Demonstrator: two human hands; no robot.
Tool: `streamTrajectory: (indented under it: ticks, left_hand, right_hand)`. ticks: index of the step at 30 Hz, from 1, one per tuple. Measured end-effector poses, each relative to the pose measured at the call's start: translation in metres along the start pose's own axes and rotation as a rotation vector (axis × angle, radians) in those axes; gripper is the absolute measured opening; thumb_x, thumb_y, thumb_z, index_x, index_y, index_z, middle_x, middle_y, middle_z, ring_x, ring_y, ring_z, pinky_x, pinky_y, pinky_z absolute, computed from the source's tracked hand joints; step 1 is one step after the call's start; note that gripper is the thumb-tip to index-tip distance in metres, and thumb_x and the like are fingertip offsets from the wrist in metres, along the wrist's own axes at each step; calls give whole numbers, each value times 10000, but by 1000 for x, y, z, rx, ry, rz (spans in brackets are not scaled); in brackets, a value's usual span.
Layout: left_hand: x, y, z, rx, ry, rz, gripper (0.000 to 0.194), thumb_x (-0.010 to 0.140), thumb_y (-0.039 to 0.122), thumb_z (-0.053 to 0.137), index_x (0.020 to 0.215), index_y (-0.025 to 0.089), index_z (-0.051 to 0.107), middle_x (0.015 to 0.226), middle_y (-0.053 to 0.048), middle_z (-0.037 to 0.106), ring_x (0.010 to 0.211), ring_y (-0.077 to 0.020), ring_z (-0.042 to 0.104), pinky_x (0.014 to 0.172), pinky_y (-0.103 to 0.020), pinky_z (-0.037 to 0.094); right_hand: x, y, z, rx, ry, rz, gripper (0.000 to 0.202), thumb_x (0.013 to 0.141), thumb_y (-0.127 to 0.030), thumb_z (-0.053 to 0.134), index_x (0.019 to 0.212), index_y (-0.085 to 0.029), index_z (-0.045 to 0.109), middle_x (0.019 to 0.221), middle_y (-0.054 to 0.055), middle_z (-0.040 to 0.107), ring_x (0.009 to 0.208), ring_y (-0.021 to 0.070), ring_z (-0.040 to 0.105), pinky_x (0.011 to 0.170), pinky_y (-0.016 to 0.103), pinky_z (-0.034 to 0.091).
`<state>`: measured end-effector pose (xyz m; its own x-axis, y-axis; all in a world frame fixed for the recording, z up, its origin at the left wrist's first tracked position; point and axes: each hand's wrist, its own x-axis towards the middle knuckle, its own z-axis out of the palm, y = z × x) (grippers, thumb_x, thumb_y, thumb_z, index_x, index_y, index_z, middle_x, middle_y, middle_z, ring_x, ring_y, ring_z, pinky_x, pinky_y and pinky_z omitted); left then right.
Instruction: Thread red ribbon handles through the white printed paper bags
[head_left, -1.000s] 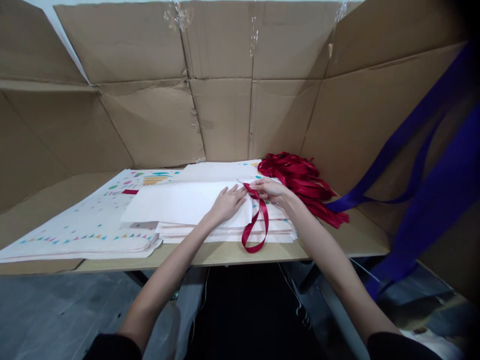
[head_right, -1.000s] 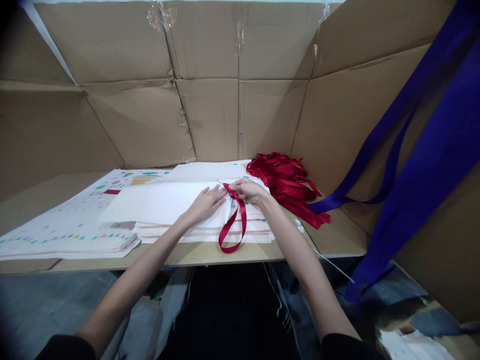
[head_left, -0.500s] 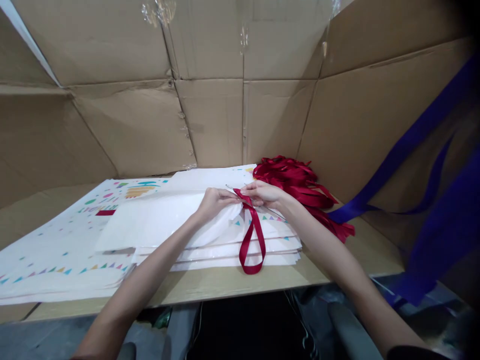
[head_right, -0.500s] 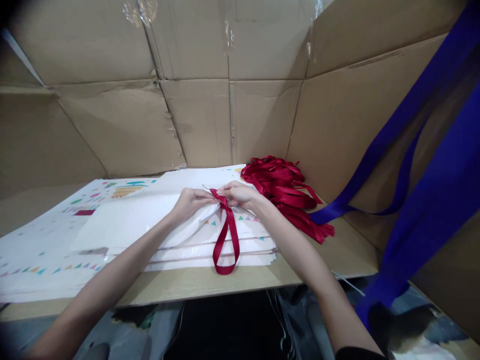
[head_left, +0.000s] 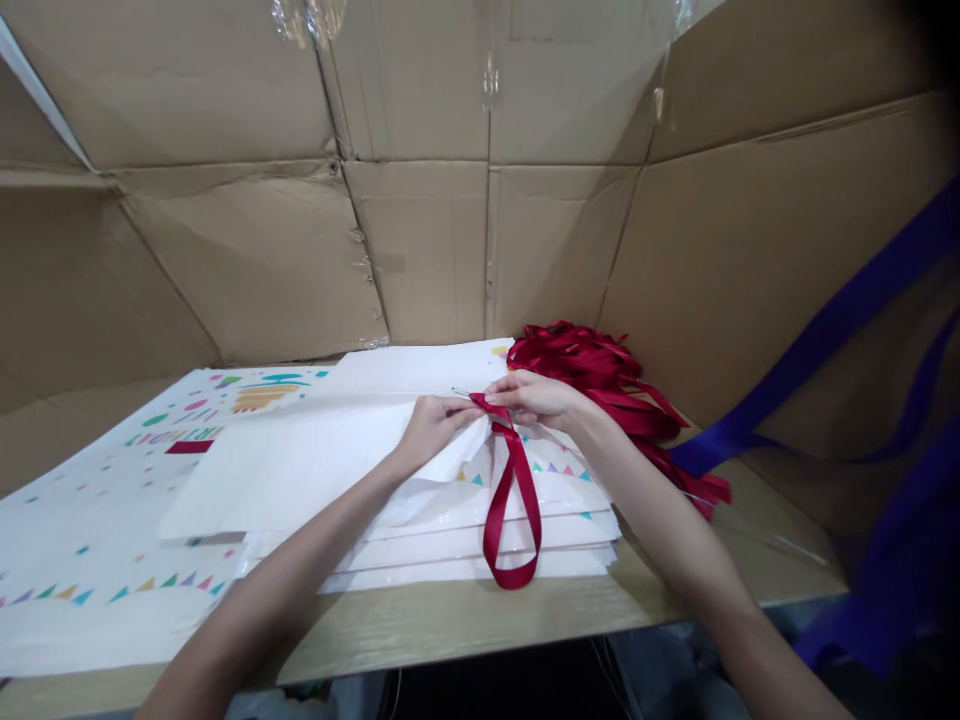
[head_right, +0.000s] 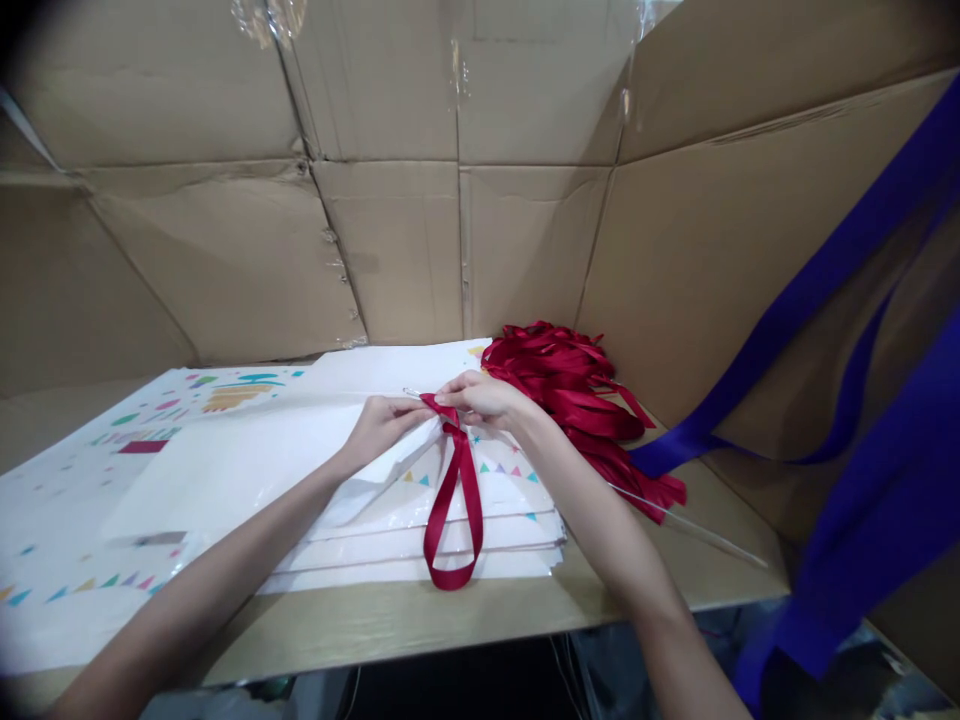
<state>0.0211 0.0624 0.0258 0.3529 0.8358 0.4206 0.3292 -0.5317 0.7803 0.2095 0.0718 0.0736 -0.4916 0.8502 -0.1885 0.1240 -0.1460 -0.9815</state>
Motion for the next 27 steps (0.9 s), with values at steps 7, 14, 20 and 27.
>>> streamTrajectory:
  ticks: [7, 14, 20, 27]
  left_hand:
    - [1, -7, -1, 21, -55, 78, 252, 788, 341, 677, 972, 192, 760, 1024, -37, 730, 944, -226, 680, 858, -296, 508]
    - [2, -3, -4, -40, -51, 15, 214, 800, 344, 662, 895, 191, 776, 901, -20, 749, 870, -217, 683, 828, -280, 501]
    - [0, 0, -1, -72, -34, -53, 231, 795, 328, 628, 857, 162, 775, 833, -20, 746, 802, -214, 665, 760, -271, 496]
    - [0, -1, 2, -66, 11, -89, 230, 780, 331, 624, 783, 151, 766, 767, -8, 734, 755, -200, 654, 706, -254, 486]
  right_hand:
    - [2, 5, 3, 52, 63, -25, 181, 778, -145, 644, 624, -118, 552, 495, -17, 530, 342, 2, 249, 307, 166, 146]
    - [0, 6, 6, 38, 39, -74, 154, 782, -166, 645, 658, -119, 567, 477, -70, 407, 359, 3, 218, 327, 176, 113]
    - [-3, 6, 5, -114, 15, -75, 122, 785, -201, 656, 723, -138, 571, 535, -70, 412, 401, 17, 260, 363, 177, 178]
    - [-2, 3, 6, -139, 20, -52, 103, 794, -187, 650, 734, -131, 589, 564, -62, 422, 418, 17, 280, 371, 172, 188]
